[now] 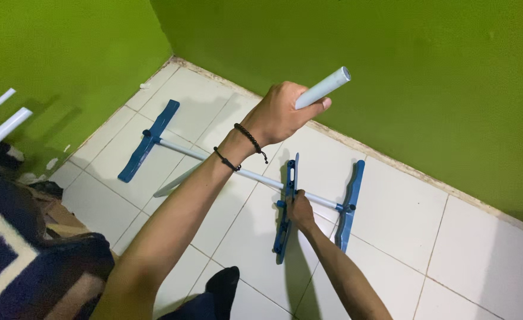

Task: The person assembles a flat-pack furniture frame by inserting white poles into blue plastic connectors and joining them into a rectangular structure. They repeatedly align and push the poles into the connectors, then place the assembled frame on a patterned rug.

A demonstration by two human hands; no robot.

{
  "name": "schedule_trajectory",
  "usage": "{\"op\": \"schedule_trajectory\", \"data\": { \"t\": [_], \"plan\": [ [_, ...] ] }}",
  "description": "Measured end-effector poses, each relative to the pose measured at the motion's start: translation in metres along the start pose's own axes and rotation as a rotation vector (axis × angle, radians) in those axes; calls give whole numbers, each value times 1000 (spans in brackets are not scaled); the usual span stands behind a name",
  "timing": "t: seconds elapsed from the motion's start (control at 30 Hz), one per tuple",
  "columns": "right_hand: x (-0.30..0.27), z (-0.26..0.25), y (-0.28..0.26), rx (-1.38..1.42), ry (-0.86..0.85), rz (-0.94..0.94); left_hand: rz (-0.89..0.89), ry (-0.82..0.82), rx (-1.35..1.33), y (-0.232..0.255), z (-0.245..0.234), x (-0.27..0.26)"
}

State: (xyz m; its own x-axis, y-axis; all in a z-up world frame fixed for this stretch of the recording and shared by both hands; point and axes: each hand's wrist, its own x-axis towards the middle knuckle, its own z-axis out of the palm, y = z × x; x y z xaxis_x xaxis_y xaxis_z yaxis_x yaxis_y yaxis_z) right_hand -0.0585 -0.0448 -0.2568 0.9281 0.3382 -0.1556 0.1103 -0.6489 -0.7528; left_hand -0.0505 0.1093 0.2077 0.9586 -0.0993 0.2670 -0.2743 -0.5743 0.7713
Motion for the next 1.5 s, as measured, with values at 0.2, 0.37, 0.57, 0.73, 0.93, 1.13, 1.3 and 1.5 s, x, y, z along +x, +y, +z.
{"op": "schedule_trajectory", "data": {
  "t": [0.2, 0.37, 0.57, 0.73, 0.93, 1.13, 1.3, 1.5],
  "plan": [
    [-4, -2, -1, 39, 32, -14, 38, 100, 14, 9, 3, -5],
    [-5, -12, -11, 19, 28, 15, 75, 162, 91, 20, -2, -8],
    [0, -46, -69, -172, 8, 88, 115, 311, 39, 29, -29, -21],
    [26, -66, -169, 282, -15, -304, 189, 432, -13, 45, -65, -33],
    [1, -59, -281, 305, -52, -810, 292, 673, -162, 78, -130, -71],
    [-36, -30, -334, 516, -230, -835, 296, 936, -223, 89, -206, -159],
    [-61, -7, -348, 501, -386, -895, 302, 1096, -280, 75, -247, -260],
    [-78, -1, -384, 499, -316, -892, 302, 1219, -340, 49, -296, -353]
  ]
}}
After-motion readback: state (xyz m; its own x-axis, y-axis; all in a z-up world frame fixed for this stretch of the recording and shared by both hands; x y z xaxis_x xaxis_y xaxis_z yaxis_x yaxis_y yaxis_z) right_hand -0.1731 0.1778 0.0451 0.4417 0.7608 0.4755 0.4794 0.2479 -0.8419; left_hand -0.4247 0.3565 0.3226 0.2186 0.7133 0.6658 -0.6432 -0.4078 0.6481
